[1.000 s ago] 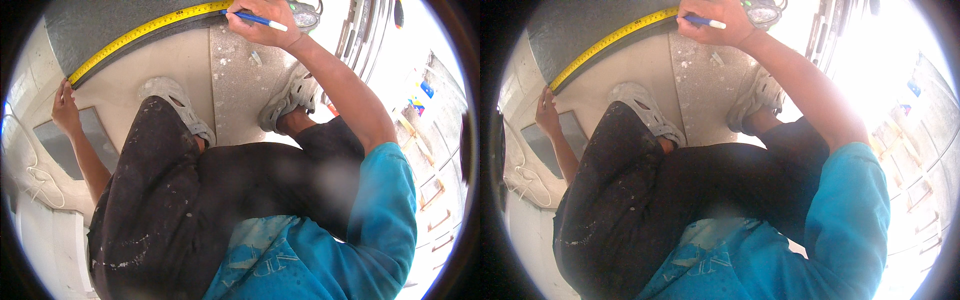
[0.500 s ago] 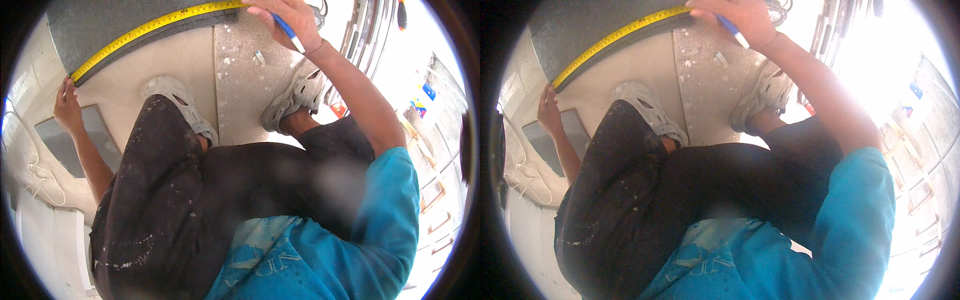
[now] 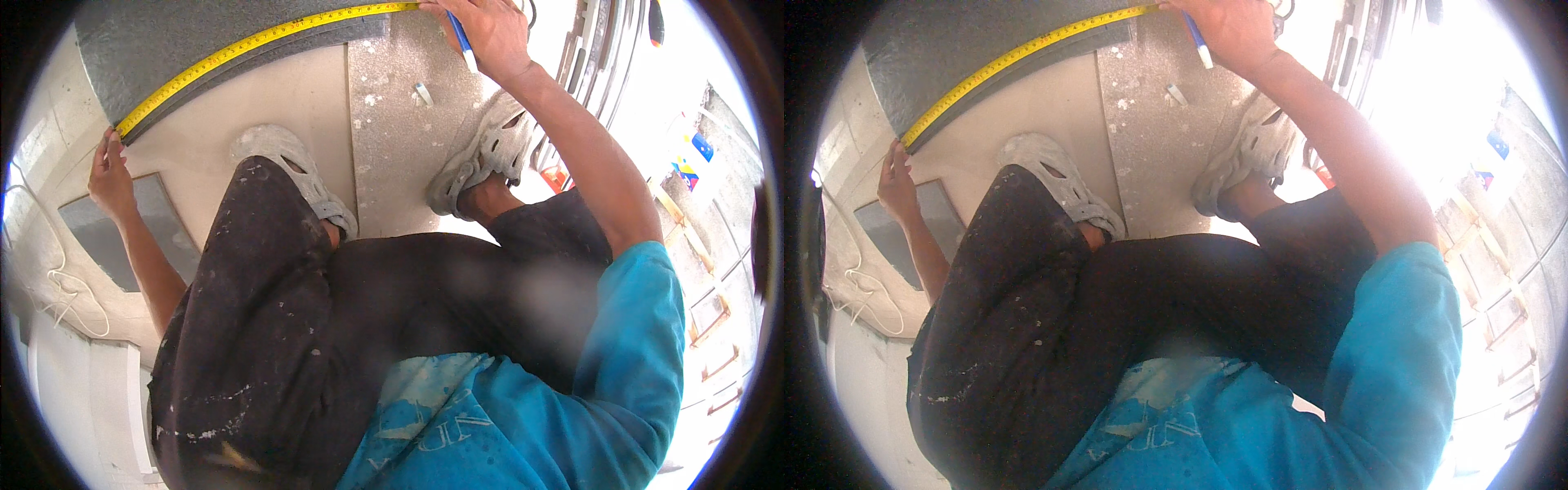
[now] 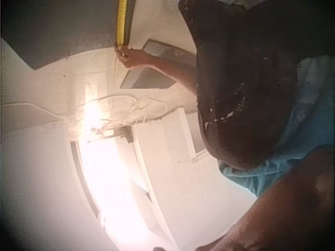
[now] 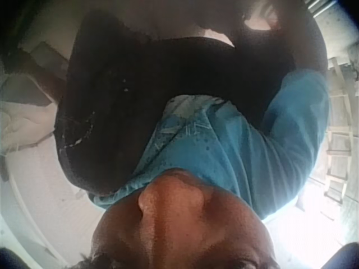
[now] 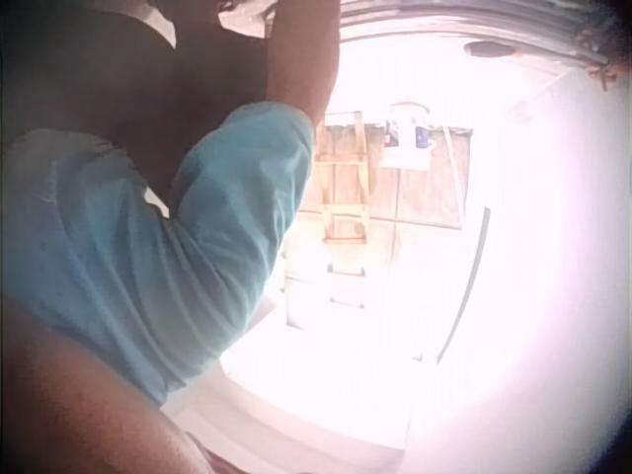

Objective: The person measures and marks dark gray tiles with a tape measure and pen, then uses a manual tile cutter to score and snap them into smaller pieces. The person also wipes the tile surfaces with a cloth between cuts.

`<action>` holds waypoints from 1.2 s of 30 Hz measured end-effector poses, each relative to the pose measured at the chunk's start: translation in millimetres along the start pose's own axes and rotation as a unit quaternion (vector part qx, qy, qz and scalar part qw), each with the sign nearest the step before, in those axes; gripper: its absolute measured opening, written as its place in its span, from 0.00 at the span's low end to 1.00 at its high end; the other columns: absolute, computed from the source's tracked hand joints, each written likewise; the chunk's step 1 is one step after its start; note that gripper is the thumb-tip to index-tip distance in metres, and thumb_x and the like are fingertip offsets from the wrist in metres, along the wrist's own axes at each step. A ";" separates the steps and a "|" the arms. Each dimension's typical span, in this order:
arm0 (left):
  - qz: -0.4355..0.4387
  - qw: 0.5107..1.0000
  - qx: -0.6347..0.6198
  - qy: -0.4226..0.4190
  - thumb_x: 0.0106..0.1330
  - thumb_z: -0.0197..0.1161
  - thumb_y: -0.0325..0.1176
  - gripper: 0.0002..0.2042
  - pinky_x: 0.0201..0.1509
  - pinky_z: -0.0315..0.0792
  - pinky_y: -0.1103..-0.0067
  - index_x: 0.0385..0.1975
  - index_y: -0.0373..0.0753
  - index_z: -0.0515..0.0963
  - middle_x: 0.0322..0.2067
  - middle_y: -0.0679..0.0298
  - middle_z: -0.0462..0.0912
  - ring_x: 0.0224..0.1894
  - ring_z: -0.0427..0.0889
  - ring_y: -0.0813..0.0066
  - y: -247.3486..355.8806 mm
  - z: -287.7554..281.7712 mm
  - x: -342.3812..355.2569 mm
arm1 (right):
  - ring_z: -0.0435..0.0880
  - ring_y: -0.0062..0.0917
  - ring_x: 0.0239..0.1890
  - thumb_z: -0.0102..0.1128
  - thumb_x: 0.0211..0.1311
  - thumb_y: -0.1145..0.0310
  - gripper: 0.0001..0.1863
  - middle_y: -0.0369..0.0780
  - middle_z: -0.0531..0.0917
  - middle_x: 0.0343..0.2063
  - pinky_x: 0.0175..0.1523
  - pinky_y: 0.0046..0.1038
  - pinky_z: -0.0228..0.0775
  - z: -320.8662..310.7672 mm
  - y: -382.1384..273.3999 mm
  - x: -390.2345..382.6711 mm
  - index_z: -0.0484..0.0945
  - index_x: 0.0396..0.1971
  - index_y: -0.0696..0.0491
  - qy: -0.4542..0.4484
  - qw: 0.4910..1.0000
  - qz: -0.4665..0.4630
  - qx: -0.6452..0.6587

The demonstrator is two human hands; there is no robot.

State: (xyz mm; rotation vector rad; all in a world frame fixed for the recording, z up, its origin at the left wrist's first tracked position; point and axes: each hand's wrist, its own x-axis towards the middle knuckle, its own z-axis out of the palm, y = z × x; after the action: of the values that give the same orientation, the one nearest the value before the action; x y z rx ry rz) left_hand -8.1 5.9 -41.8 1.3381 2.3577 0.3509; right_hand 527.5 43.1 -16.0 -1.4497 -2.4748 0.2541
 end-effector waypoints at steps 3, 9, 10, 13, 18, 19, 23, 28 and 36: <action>0.010 1.000 0.012 0.003 0.70 0.61 0.43 0.15 0.44 0.79 0.81 0.51 0.46 0.85 0.39 0.66 0.88 0.38 0.85 0.80 1.1 -1.0 -1.3 | 0.80 0.30 0.27 0.65 0.59 0.64 0.08 0.35 0.76 0.34 0.34 0.33 0.73 -0.4 1.7 0.3 0.77 0.37 0.44 -0.006 1.000 -0.014 0.004; 0.021 0.999 0.023 0.008 0.69 0.62 0.43 0.15 0.43 0.78 0.82 0.51 0.46 0.84 0.38 0.67 0.88 0.37 0.85 0.81 5.3 -0.4 -3.6 | 0.79 0.30 0.28 0.64 0.60 0.64 0.07 0.35 0.75 0.35 0.35 0.33 0.73 -3.0 1.3 1.1 0.76 0.37 0.44 -0.019 1.000 -0.017 0.010; 0.028 0.999 0.014 0.012 0.69 0.62 0.43 0.15 0.43 0.78 0.82 0.51 0.46 0.84 0.38 0.67 0.88 0.37 0.85 0.81 4.5 0.1 -3.2 | 0.79 0.30 0.28 0.64 0.60 0.63 0.07 0.34 0.75 0.35 0.35 0.34 0.73 -3.3 1.4 1.5 0.76 0.37 0.44 -0.017 1.000 -0.020 0.013; 0.004 1.000 0.021 -0.005 0.69 0.62 0.43 0.15 0.43 0.78 0.81 0.52 0.47 0.84 0.38 0.67 0.88 0.36 0.84 0.82 5.8 -3.2 -1.7 | 0.79 0.30 0.28 0.63 0.61 0.63 0.07 0.35 0.75 0.34 0.35 0.33 0.73 -1.9 1.2 2.8 0.76 0.37 0.43 -0.018 1.000 -0.020 0.007; 0.014 0.999 0.038 -0.017 0.71 0.59 0.43 0.15 0.45 0.77 0.80 0.52 0.49 0.84 0.36 0.67 0.88 0.36 0.84 0.80 7.4 -1.2 0.1 | 0.79 0.31 0.29 0.64 0.59 0.66 0.08 0.36 0.77 0.35 0.37 0.34 0.73 1.1 2.6 -0.3 0.76 0.38 0.45 -0.036 0.999 0.010 -0.013; 0.019 0.999 0.034 -0.015 0.71 0.59 0.43 0.15 0.46 0.76 0.79 0.52 0.48 0.84 0.36 0.67 0.88 0.36 0.84 0.80 8.1 -1.6 1.4 | 0.79 0.31 0.29 0.64 0.59 0.68 0.08 0.36 0.77 0.34 0.38 0.35 0.73 2.0 2.3 0.1 0.76 0.38 0.45 -0.036 0.999 0.023 -0.014; 0.052 0.997 0.036 -0.051 0.72 0.58 0.41 0.13 0.47 0.76 0.78 0.48 0.43 0.84 0.37 0.64 0.87 0.40 0.84 0.76 -23.3 -8.8 9.6 | 0.82 0.22 0.32 0.60 0.63 0.70 0.15 0.38 0.76 0.45 0.40 0.29 0.78 11.8 9.1 -12.7 0.79 0.49 0.43 -0.117 0.991 -0.006 -0.069; 0.042 0.999 0.008 -0.032 0.72 0.58 0.39 0.14 0.49 0.75 0.75 0.47 0.38 0.83 0.41 0.61 0.86 0.45 0.84 0.73 28.4 -18.8 16.2 | 0.83 0.28 0.38 0.60 0.58 0.76 0.14 0.40 0.75 0.43 0.40 0.34 0.80 -1.4 12.2 3.4 0.80 0.44 0.47 -0.133 0.991 0.006 -0.028; 0.115 0.990 -0.079 0.032 0.72 0.59 0.43 0.15 0.41 0.76 0.79 0.46 0.38 0.82 0.34 0.63 0.86 0.35 0.84 0.78 97.1 -40.4 147.6 | 0.81 0.32 0.44 0.57 0.65 0.56 0.14 0.42 0.79 0.36 0.51 0.33 0.70 -28.0 47.2 148.6 0.77 0.44 0.48 -0.057 0.900 0.377 0.209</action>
State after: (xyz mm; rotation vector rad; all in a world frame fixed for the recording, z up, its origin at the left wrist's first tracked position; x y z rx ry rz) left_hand -20.7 181.6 0.7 1.5429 2.1772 0.6446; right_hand 505.8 196.4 17.6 -2.1342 -1.6418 0.9665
